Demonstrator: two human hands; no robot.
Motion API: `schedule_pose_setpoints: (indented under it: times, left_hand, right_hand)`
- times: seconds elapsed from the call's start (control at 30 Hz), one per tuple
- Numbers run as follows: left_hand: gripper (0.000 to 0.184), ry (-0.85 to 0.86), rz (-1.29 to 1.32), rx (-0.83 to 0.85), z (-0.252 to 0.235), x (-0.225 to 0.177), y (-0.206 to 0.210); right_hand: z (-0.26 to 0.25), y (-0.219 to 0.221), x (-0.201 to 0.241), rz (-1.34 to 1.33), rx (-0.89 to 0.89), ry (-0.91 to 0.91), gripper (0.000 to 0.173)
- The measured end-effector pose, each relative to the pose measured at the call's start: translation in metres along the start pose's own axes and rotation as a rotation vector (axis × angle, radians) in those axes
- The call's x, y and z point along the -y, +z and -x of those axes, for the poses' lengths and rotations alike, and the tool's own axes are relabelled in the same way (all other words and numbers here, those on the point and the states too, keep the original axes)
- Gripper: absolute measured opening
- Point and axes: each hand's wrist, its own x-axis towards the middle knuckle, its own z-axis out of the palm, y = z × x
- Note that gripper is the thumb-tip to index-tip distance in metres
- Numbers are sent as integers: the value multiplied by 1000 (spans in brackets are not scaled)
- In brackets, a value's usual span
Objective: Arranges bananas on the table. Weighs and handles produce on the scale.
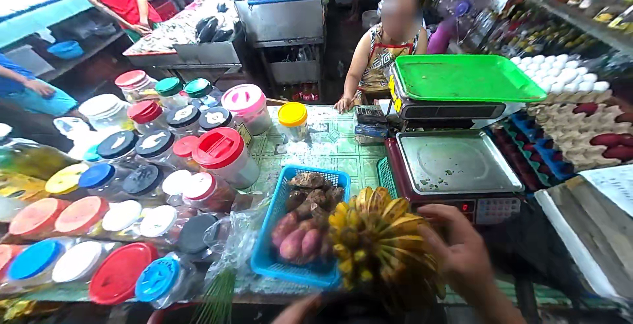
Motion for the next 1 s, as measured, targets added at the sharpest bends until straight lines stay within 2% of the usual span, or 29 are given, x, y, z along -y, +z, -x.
schedule_pose_setpoints:
  times: [0.03,0.1,0.17,0.27,0.3,0.37,0.43,0.47,0.57,0.67,0.8,1.0]
  left_hand:
    - [60,-49,-232,-163,-10,16,4]
    - [68,-29,-668,-422,-33,59,8]
    - [71,68,-935,-542,-51,101,4]
    - [56,148,-1076,-550,-66,142,-1]
    - [48,186,-1105,-575,-71,153,-1]
    - [32,279,-1154,-686,-84,168,-2]
    - [25,316,-1190,-770,-89,169,-7]
    - [26,296,-1185,-748,-88,166,-14]
    - [29,166,-1124,-542,-102,157,-58]
    - [28,130,-1126,-424,-127,157,-101]
    - [37,36,-1127,-237,-153,148,-151]
    - [38,145,-1264,-161,-181,151,-201]
  right_hand:
    - [-4,12,8,127,78,-62,32]
    - [-8,40,16,363,222,-173,34]
    - [-7,67,13,552,317,-224,40]
    - [-1,88,-5,784,490,-97,70]
    - [3,90,-14,833,511,-70,75]
    - [13,89,-32,890,424,-152,69]
    - [14,88,-35,845,375,-215,65]
    - [14,88,-34,824,390,-214,64]
    - [14,93,-34,827,429,-222,62]
    - [13,103,-32,872,440,-230,56]
    - [17,113,-33,930,436,-236,50]
    - [28,145,-36,887,489,-251,48]
